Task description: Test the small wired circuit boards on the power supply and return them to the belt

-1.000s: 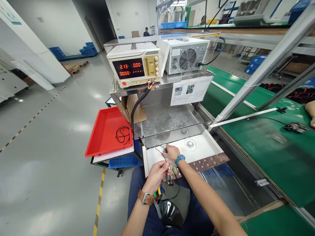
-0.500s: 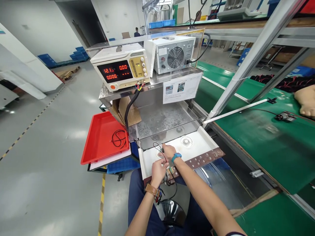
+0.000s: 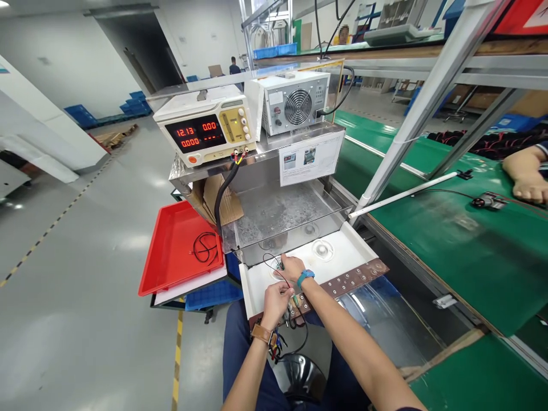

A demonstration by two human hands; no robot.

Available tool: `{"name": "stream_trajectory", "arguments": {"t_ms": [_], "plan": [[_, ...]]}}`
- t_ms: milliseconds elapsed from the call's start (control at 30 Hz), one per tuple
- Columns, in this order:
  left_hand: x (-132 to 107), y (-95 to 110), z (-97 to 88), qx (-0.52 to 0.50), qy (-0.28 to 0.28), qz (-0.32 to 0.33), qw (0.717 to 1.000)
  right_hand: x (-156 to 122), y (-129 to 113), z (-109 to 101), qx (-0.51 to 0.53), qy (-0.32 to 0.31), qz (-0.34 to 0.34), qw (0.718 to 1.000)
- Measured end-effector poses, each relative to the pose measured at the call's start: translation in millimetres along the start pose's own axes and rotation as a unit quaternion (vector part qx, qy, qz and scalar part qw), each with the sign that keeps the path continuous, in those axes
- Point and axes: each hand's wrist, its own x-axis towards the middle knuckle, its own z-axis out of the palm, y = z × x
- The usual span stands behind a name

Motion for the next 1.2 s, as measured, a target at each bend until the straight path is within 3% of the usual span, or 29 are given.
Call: {"name": "stream_trajectory", "arguments": {"t_ms": [1200], "plan": [[-2.8,7.9,1.5,-0.051,0.035,-0.001,0.998,-2.9,-9.2,4.0,0.039,0.04,0.008,0.998]]}}
